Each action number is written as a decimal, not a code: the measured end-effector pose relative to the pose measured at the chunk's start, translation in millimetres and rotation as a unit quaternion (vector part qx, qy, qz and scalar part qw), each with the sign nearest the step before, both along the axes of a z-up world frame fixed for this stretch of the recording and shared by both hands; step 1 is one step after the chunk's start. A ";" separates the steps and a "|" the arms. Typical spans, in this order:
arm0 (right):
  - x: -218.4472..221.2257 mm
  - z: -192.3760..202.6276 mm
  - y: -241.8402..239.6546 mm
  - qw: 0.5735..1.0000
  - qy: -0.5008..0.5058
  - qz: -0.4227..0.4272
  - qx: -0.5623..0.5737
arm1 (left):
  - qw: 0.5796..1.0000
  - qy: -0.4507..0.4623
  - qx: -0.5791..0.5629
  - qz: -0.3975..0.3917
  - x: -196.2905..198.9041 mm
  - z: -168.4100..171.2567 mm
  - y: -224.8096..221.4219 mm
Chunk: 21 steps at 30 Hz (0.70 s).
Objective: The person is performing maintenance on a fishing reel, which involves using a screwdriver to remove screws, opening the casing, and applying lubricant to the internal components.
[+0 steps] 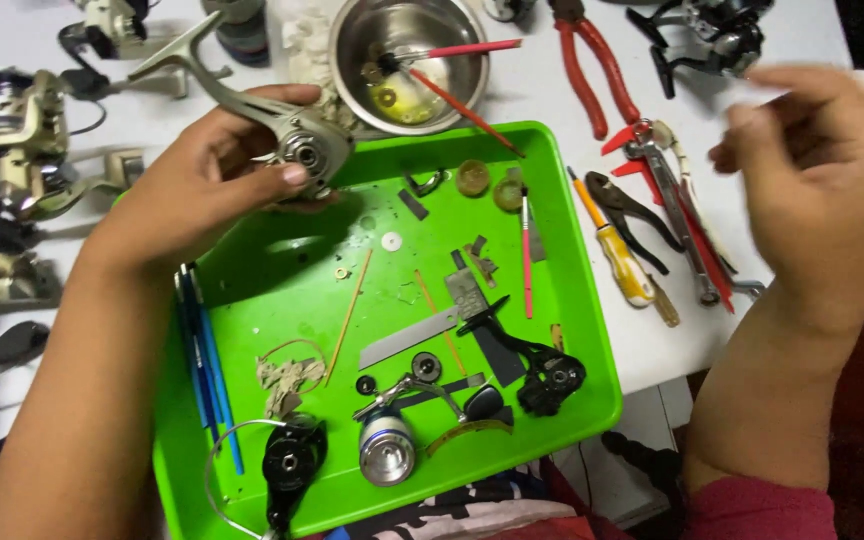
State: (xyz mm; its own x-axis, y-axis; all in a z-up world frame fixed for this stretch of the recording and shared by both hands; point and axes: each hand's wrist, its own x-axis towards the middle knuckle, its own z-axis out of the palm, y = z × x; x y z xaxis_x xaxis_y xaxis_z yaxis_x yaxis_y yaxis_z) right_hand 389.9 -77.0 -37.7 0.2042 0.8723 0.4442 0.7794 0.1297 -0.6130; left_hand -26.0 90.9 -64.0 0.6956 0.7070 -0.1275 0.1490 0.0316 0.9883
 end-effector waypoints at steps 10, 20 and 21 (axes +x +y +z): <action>-36.2 -44.5 -45.3 0.914 -0.262 -0.041 -0.308 | 0.999 0.009 -0.026 0.038 0.7 -5.1 1.9; -9.3 -44.5 -54.8 0.957 -0.212 -0.054 -0.193 | 0.999 -0.035 -0.010 -0.015 -0.6 -8.6 5.8; -4.0 -41.1 -56.9 0.970 -0.190 -0.050 -0.145 | 0.999 -0.046 -0.015 -0.023 0.0 -12.2 7.2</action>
State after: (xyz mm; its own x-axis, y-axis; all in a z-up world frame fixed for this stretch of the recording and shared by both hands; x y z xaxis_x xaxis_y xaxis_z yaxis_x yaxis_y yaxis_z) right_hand 385.9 -133.9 -78.8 0.1645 0.9559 0.2432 0.9557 -0.0934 -0.2793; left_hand -26.0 98.1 -76.2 0.7375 0.6703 -0.0828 0.0606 0.0564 0.9966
